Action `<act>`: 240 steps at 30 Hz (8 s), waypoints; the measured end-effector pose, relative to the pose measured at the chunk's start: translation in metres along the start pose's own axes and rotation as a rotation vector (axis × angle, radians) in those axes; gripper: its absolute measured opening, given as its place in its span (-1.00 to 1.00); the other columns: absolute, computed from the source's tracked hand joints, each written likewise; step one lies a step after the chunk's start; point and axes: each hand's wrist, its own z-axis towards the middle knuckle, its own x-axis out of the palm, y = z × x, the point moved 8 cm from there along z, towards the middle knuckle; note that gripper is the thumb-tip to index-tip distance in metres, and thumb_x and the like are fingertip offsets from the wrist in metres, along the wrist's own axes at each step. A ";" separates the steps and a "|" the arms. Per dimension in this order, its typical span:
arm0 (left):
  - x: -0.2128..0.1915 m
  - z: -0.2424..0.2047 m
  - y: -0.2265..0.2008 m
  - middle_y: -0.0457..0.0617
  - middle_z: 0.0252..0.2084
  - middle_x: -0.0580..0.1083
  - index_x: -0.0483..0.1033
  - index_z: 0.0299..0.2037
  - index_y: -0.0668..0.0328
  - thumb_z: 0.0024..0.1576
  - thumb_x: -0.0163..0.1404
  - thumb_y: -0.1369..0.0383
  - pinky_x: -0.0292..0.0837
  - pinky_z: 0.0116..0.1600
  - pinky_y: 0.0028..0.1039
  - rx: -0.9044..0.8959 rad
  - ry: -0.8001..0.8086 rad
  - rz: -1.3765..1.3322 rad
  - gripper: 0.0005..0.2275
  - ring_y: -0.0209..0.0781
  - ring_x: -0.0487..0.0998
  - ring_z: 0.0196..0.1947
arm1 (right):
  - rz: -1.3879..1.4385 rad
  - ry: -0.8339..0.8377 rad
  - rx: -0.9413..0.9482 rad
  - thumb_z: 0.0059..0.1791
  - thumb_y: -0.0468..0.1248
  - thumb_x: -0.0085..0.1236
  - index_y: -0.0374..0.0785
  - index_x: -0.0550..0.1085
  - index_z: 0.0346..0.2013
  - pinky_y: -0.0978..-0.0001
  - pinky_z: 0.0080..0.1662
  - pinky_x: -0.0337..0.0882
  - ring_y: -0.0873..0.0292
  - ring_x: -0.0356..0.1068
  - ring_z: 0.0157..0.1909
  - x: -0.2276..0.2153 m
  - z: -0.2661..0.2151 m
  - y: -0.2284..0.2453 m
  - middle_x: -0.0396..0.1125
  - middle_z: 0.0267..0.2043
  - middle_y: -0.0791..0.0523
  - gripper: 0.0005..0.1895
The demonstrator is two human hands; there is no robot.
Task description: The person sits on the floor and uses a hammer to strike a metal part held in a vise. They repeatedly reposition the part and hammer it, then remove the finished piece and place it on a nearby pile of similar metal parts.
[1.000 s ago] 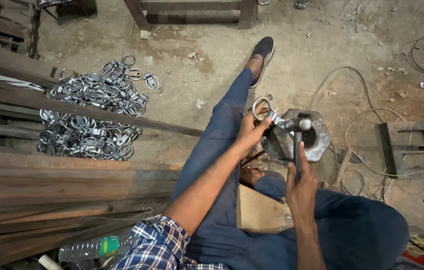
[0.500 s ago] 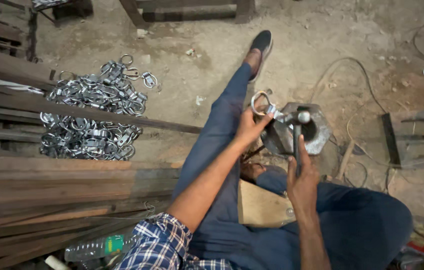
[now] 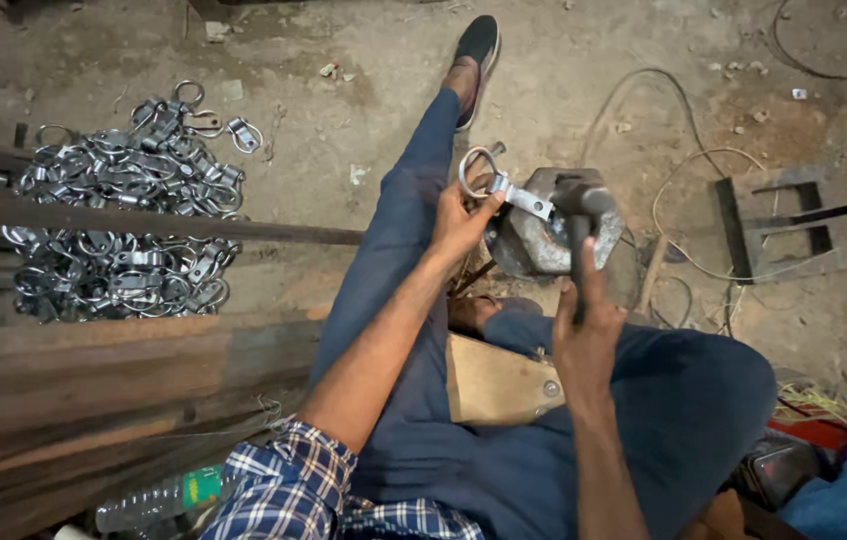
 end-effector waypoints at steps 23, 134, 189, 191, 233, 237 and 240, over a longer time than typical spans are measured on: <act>-0.011 -0.001 -0.011 0.05 0.01 0.59 0.47 0.20 0.42 0.15 0.20 0.44 0.47 0.07 -0.43 0.033 -0.033 0.104 -0.59 -0.28 0.55 -0.03 | 0.013 0.080 -0.070 0.09 -0.43 0.02 -0.15 0.23 0.50 0.12 -0.11 0.40 -0.21 0.43 -0.07 0.011 0.001 0.006 0.41 -0.03 -0.24 -0.35; 0.000 -0.007 -0.001 0.07 0.04 0.60 0.45 0.27 0.36 0.11 0.20 0.51 0.51 0.07 -0.50 -0.114 -0.034 -0.265 -0.52 -0.27 0.60 -0.02 | 0.094 -0.095 -0.031 0.09 -0.47 -0.04 -0.28 0.29 0.39 0.15 0.11 0.43 -0.19 0.49 0.19 -0.011 -0.018 0.002 0.40 0.19 -0.22 -0.47; -0.026 -0.001 0.026 0.02 -0.34 0.59 0.65 -0.13 0.40 0.35 -0.06 0.02 0.44 -0.28 -0.47 -0.193 -0.226 0.119 -0.53 -0.30 0.54 -0.37 | 0.096 0.164 0.303 0.08 -0.38 -0.02 -0.15 0.13 0.52 0.22 -0.11 0.40 -0.07 0.41 -0.18 0.018 -0.013 -0.065 0.40 -0.11 -0.19 -0.32; -0.029 0.002 -0.011 0.01 -0.42 0.59 0.67 -0.17 0.31 0.33 -0.11 -0.01 0.41 -0.34 -0.47 -0.108 -0.200 0.345 -0.52 -0.32 0.55 -0.44 | 0.116 0.087 0.049 0.03 -0.45 -0.03 -0.22 0.13 0.49 0.24 -0.01 0.39 -0.07 0.45 -0.04 0.010 -0.008 -0.047 0.36 0.11 -0.23 -0.29; -0.041 -0.103 -0.144 0.12 0.02 0.60 0.60 0.02 0.19 0.21 0.13 0.26 0.46 0.19 -0.23 0.309 0.202 0.712 -0.75 0.04 0.59 0.09 | -0.215 0.172 0.032 -0.08 -0.29 0.18 -0.27 0.21 0.56 -0.14 0.22 0.27 -0.42 0.22 0.23 0.033 -0.014 -0.124 0.24 0.16 -0.37 -0.13; -0.126 -0.132 -0.134 0.08 -0.11 0.63 0.60 -0.05 0.19 0.25 0.02 0.30 0.57 0.01 -0.28 0.048 -0.112 0.487 -0.81 -0.05 0.68 -0.10 | -0.425 0.100 -0.139 0.01 -0.21 0.27 -0.33 0.23 0.51 -0.10 0.30 0.25 -0.40 0.20 0.29 0.028 -0.015 -0.118 0.13 0.24 -0.37 -0.20; -0.214 -0.143 -0.090 0.09 -0.20 0.65 0.62 -0.12 0.22 0.13 0.01 0.41 0.60 -0.08 -0.29 -0.056 -0.185 0.780 -0.81 -0.06 0.72 -0.19 | -0.433 0.122 -0.044 -0.11 -0.24 0.25 -0.33 0.27 0.46 -0.19 0.22 0.26 -0.52 0.17 0.26 0.028 -0.009 -0.111 0.06 0.37 -0.48 -0.16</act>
